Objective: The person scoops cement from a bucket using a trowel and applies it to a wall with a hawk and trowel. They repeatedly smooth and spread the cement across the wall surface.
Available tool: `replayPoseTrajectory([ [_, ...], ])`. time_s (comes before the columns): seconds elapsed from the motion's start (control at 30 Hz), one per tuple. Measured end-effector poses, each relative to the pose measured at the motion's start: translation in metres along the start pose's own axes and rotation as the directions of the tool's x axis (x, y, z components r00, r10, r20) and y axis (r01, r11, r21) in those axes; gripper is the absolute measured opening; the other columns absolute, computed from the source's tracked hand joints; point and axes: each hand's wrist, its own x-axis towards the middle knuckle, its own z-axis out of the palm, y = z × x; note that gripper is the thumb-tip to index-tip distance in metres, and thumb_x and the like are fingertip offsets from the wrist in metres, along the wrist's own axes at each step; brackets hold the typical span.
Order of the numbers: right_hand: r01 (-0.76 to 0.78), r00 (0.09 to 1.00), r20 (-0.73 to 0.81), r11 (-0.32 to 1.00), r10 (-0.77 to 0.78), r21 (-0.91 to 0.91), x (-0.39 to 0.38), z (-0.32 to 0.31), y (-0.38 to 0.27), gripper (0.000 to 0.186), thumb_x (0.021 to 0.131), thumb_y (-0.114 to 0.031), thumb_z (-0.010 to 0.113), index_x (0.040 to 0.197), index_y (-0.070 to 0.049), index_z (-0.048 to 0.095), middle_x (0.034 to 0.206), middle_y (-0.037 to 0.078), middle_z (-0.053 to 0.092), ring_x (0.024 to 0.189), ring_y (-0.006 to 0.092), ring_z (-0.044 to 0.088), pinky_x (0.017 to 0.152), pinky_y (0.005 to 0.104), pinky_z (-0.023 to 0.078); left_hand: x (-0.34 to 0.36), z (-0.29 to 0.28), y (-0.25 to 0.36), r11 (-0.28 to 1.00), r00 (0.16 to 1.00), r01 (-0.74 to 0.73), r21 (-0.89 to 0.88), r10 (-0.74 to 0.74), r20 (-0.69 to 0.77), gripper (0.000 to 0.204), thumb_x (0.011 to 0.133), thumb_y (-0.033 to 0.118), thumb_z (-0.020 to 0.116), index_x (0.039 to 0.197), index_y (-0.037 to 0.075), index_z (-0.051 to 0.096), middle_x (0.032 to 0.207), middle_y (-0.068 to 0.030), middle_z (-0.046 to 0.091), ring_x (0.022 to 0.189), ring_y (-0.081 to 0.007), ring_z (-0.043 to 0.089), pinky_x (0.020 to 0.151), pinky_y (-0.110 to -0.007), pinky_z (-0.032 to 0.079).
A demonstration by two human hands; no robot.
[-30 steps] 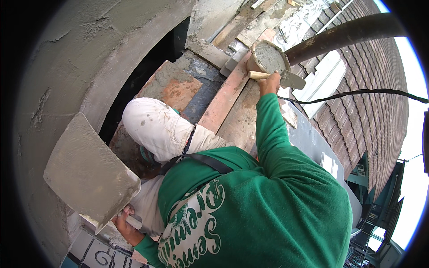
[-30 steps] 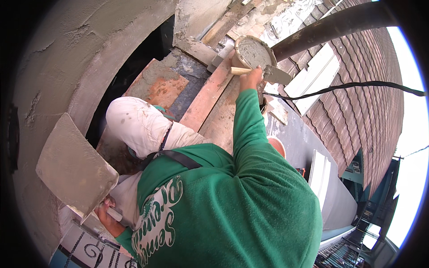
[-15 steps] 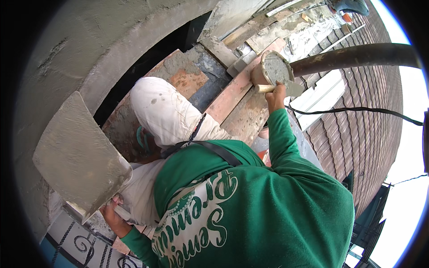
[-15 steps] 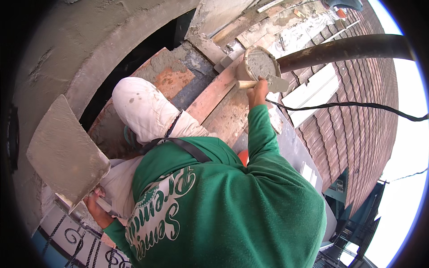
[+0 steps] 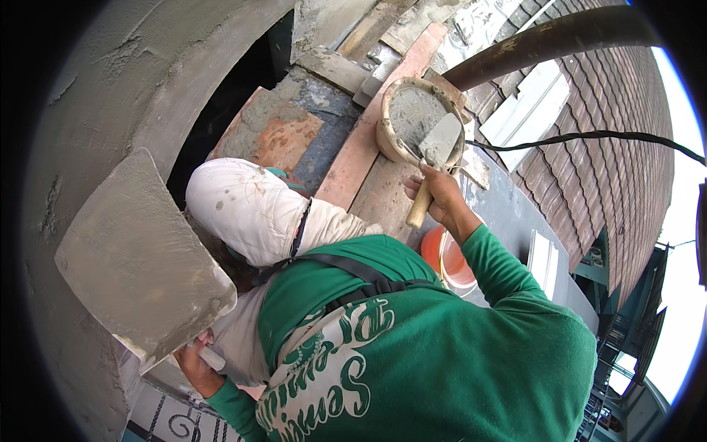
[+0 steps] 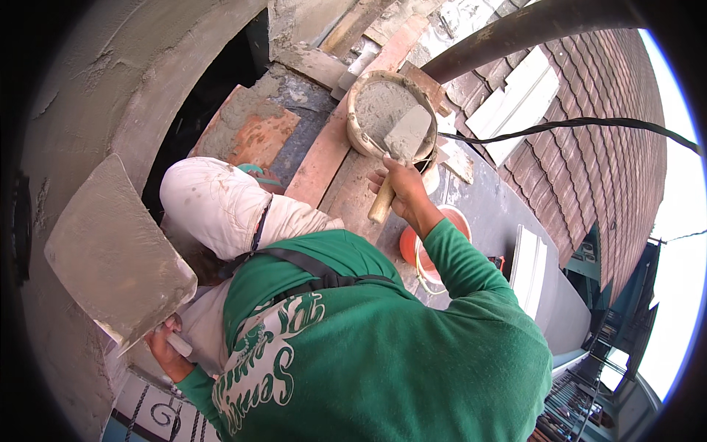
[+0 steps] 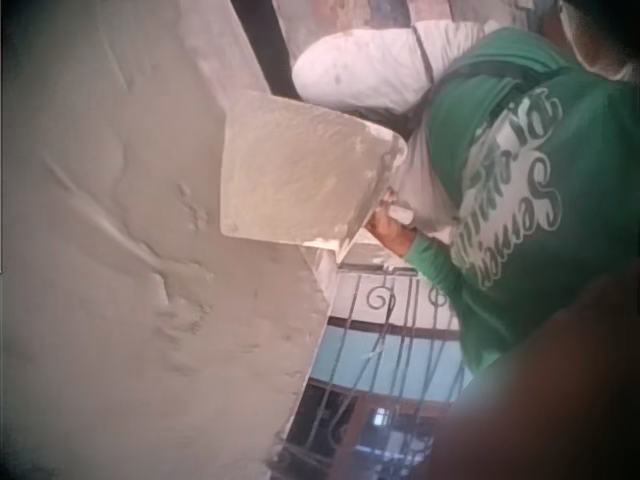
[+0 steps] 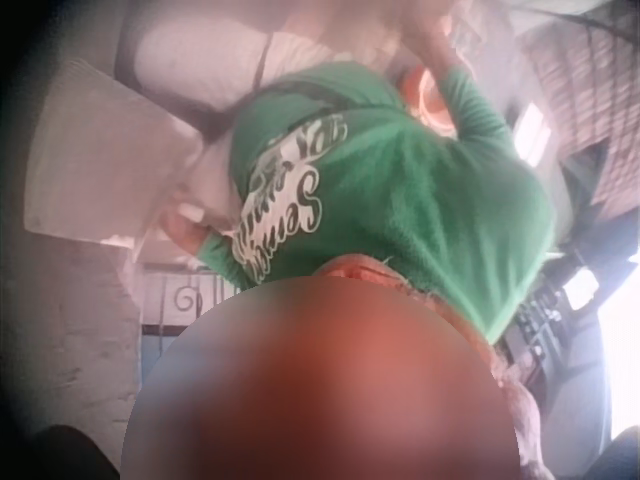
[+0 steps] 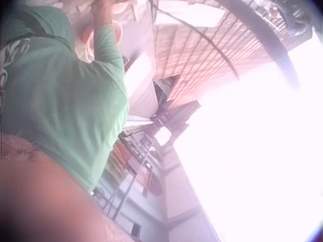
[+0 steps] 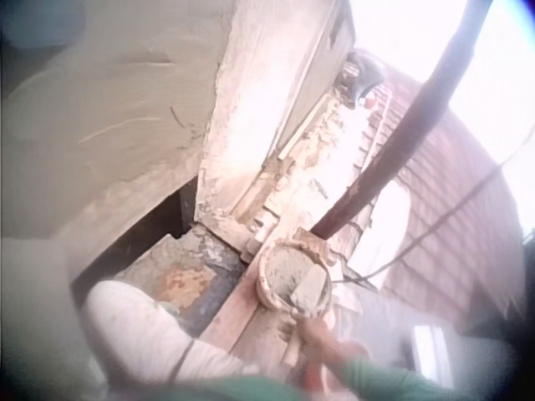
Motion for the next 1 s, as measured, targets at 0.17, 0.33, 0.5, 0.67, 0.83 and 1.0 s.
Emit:
replayPoseTrajectory([
  [0.17,0.358,0.872,0.21,0.285,-0.442,-0.889,0.02,-0.051,-0.078,0.037,0.103,-0.038,0.058,0.104,-0.001,0.064,0.081,0.016,0.069,0.078,0.0294,0.072,0.065,0.0416,0.057,0.016,0.033,0.01,0.998,0.999,0.049,0.024,-0.049,-0.011,0.043,0.076,-0.003,0.066,0.118,-0.003,0.059,0.088,-0.0141,0.063,0.066,-0.022,0.056,0.056,-0.035,0.045],
  [0.33,0.06,0.666,0.455,-0.565,-0.592,-0.823,0.039,-0.08,-0.153,0.031,0.095,-0.03,0.057,0.102,-0.003,0.071,0.089,0.021,0.074,0.088,0.0396,0.073,0.078,0.0517,0.057,0.046,0.085,0.017,0.989,0.984,0.086,0.124,-0.104,0.146,0.042,0.078,0.0,0.066,0.118,-0.004,0.058,0.086,-0.0122,0.06,0.063,-0.0194,0.054,0.055,-0.032,0.045],
  [0.5,0.012,0.733,0.543,-0.791,-0.409,-0.611,0.06,-0.072,-0.183,0.023,0.081,-0.025,0.061,0.082,-0.007,0.076,0.086,0.016,0.075,0.083,0.032,0.075,0.075,0.0447,0.059,0.077,0.143,0.027,0.961,0.898,0.154,0.23,-0.233,0.373,0.034,0.081,-0.001,0.07,0.114,-0.002,0.061,0.094,-0.0088,0.065,0.067,-0.0158,0.058,0.059,-0.031,0.048],
  [0.67,0.208,0.79,0.583,-0.812,-0.189,-0.545,0.085,-0.048,-0.152,0.028,0.08,-0.029,0.06,0.082,-0.006,0.076,0.081,0.019,0.073,0.08,0.0356,0.073,0.075,0.048,0.057,0.088,0.182,0.021,0.931,0.865,0.157,0.33,-0.291,0.409,0.04,0.082,0.002,0.071,0.12,-0.003,0.061,0.099,-0.0082,0.065,0.072,-0.0129,0.059,0.064,-0.03,0.05],
  [0.83,0.305,0.864,0.489,-0.647,-0.12,-0.699,0.094,-0.025,-0.105,0.041,0.085,-0.039,0.059,0.095,-0.003,0.076,0.097,0.024,0.074,0.094,0.0417,0.071,0.084,0.0512,0.056,0.093,0.204,0.001,0.945,0.857,0.077,0.316,-0.225,0.464,0.022,0.084,0.005,0.07,0.104,0.0,0.063,0.079,-0.0038,0.061,0.062,-0.012,0.056,0.059,-0.028,0.047],
  [1.0,0.277,0.898,0.408,-0.507,-0.166,-0.816,0.097,-0.026,-0.091,0.049,0.086,-0.045,0.058,0.103,-0.003,0.077,0.105,0.023,0.074,0.102,0.0422,0.071,0.091,0.0514,0.055,0.099,0.216,-0.017,0.958,0.84,0.015,0.285,-0.166,0.516,0.032,0.083,0.005,0.069,0.113,0.001,0.058,0.081,-0.0041,0.062,0.064,-0.0121,0.057,0.058,-0.029,0.047],
])
